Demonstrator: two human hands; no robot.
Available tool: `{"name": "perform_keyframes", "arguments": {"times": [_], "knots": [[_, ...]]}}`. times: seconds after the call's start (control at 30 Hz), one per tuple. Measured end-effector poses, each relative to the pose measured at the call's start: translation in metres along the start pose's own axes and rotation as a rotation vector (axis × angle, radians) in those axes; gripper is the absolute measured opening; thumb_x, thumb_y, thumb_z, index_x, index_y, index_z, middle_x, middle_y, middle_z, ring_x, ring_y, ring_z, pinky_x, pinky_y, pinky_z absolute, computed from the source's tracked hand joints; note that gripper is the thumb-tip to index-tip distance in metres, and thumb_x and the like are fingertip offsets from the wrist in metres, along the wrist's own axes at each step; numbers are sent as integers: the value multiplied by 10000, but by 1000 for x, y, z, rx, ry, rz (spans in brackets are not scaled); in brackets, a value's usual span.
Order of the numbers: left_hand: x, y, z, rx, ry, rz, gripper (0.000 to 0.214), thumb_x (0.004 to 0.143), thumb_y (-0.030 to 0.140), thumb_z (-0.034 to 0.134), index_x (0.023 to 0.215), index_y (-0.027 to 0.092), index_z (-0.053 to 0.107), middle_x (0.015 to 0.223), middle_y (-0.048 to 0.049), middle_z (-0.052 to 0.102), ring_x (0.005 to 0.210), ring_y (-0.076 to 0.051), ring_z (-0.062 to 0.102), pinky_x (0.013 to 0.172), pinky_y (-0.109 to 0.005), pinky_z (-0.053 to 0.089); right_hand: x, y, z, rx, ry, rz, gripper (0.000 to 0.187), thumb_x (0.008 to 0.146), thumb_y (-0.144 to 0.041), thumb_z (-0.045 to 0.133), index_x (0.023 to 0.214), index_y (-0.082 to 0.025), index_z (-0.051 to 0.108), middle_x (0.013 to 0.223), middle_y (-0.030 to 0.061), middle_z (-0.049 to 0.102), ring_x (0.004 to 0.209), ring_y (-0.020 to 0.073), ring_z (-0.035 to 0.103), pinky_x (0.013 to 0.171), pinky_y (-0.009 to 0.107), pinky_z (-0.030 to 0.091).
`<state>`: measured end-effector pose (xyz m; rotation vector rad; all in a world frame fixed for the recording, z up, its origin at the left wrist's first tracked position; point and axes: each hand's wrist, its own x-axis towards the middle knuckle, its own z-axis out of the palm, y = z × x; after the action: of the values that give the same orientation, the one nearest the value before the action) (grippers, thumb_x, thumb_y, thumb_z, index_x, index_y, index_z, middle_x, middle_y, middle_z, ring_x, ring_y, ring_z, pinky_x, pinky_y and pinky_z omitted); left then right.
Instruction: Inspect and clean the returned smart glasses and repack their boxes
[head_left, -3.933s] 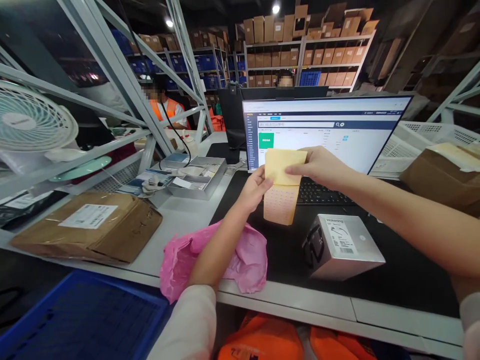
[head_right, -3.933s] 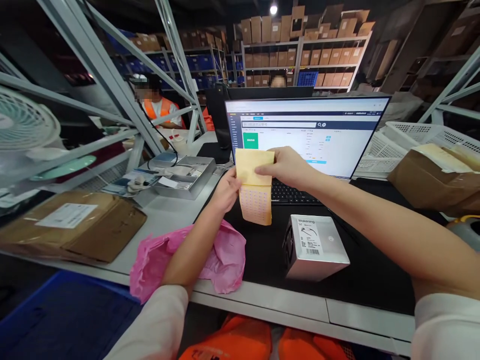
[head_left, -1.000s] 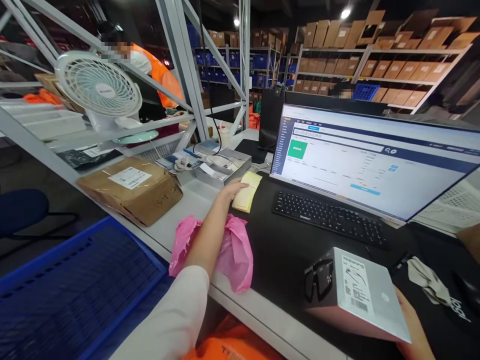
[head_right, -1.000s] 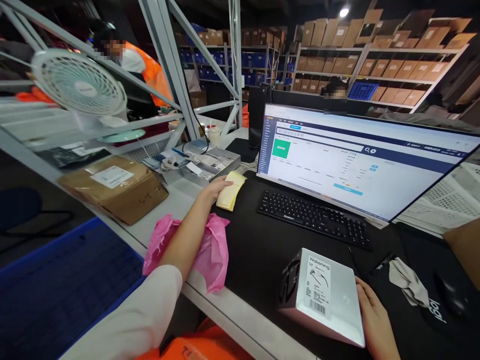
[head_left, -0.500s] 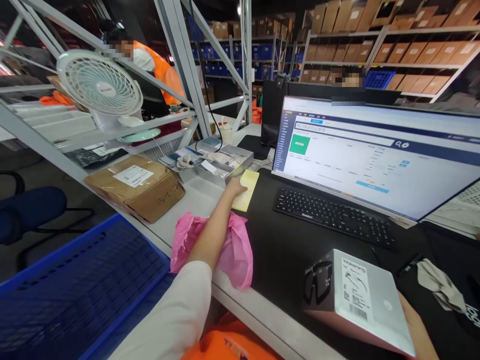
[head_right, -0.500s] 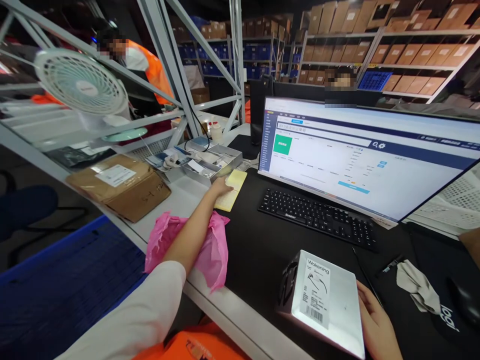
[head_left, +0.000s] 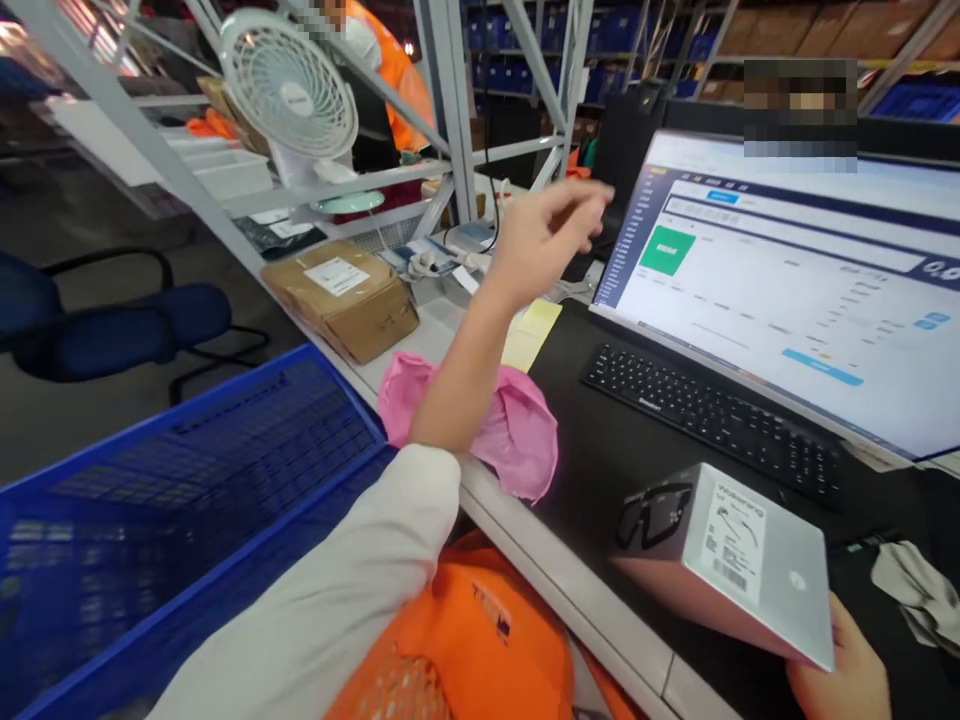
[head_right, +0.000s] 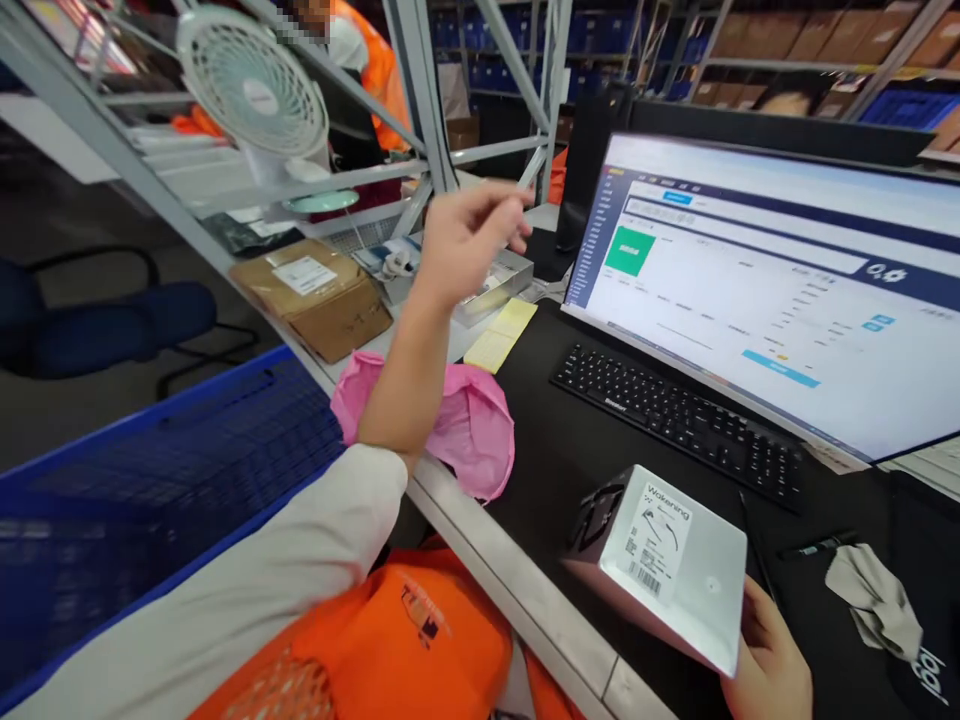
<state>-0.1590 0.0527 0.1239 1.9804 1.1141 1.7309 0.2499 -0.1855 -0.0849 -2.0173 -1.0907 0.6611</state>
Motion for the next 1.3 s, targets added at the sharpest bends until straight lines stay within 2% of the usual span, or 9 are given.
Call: {"name": "perform_keyframes", "arguments": {"times": [0.2, 0.3, 0.4, 0.53, 0.73, 0.87, 1.1, 1.2, 1.3], "knots": [[13, 30, -52, 228, -200, -7, 415, 986, 295, 482, 1201, -18, 651, 886, -15, 654, 996, -245, 723, 933, -472, 477, -13, -6, -6, -51, -14, -40, 490, 623, -450, 643, 1067, -249, 691, 1099, 116, 744, 1037, 429, 705, 813, 504, 615], [-54, -3, -76, 521, -476, -352, 371, 771, 330, 820, 1010, 61, 728, 965, -71, 703, 1236, -418, 625, 1112, -611, 407, -18, -13, -7, -23, 7, -89, 551, 626, -469, 661, 1112, -213, 705, 1083, 127, 747, 1033, 413, 711, 861, 484, 618], [-155, -50, -86, 663, -506, -588, 721, 497, 351, 964, 1138, 134, 715, 1377, -157, 640, 1461, -516, 372, 1204, -660, 280, -15, -7, -5, 57, 22, -173, 590, 666, -481, 681, 1176, -186, 702, 1114, 131, 745, 1036, 374, 718, 920, 458, 605], [-257, -93, -88, 655, -571, -533, 543, 674, 284, 777, 1210, 210, 726, 1495, -140, 583, 1418, -402, 494, 1224, -536, 349, -12, -1, 0, 54, 41, -376, 534, 795, -519, 645, 1204, -178, 695, 1069, 126, 754, 958, 323, 737, 870, 452, 614], [-277, -109, -116, 758, -474, -368, 455, 685, 221, 471, 990, 132, 798, 1156, -167, 771, 1123, -369, 713, 1038, -511, 553, -85, -56, 7, 56, 190, -1082, 289, 895, -135, 595, 1171, -181, 668, 1065, 110, 718, 999, 241, 707, 866, 378, 596], [-259, -92, -131, 699, -422, -222, 429, 677, 218, 454, 939, 160, 789, 1126, -128, 786, 1099, -323, 730, 1009, -469, 584, -143, -86, 29, 259, 22, -1342, 347, 832, 5, 526, 1123, -147, 638, 956, 103, 661, 959, 226, 671, 791, 370, 589], [-254, -17, -108, 169, -263, 235, 62, 791, 218, 714, 763, 248, 761, 1012, -39, 807, 943, -215, 760, 921, -351, 604, -140, -70, 90, 314, 26, -1183, 421, 910, -126, 577, 1325, -197, 562, 1195, 143, 627, 1166, 246, 619, 981, 429, 565], [-272, 18, -74, -133, -167, 108, 127, 785, 213, 768, 674, 226, 706, 1194, -40, 773, 1157, -254, 713, 1054, -405, 551, -143, -69, 111, 251, -98, -1161, 946, 824, -408, 788, 1593, -198, 279, 1574, 248, 338, 1475, 385, 369, 1134, 587, 435], [-294, 52, -37, -407, -261, -164, 284, 830, 314, 760, 598, 193, 650, 1179, -72, 777, 1062, -280, 751, 880, -366, 622, -155, -74, 126, 222, -163, -1165, 1324, 709, -485, 876, 1659, -202, -1, 1673, 282, 63, 1548, 465, 157, 1178, 686, 299]]}}
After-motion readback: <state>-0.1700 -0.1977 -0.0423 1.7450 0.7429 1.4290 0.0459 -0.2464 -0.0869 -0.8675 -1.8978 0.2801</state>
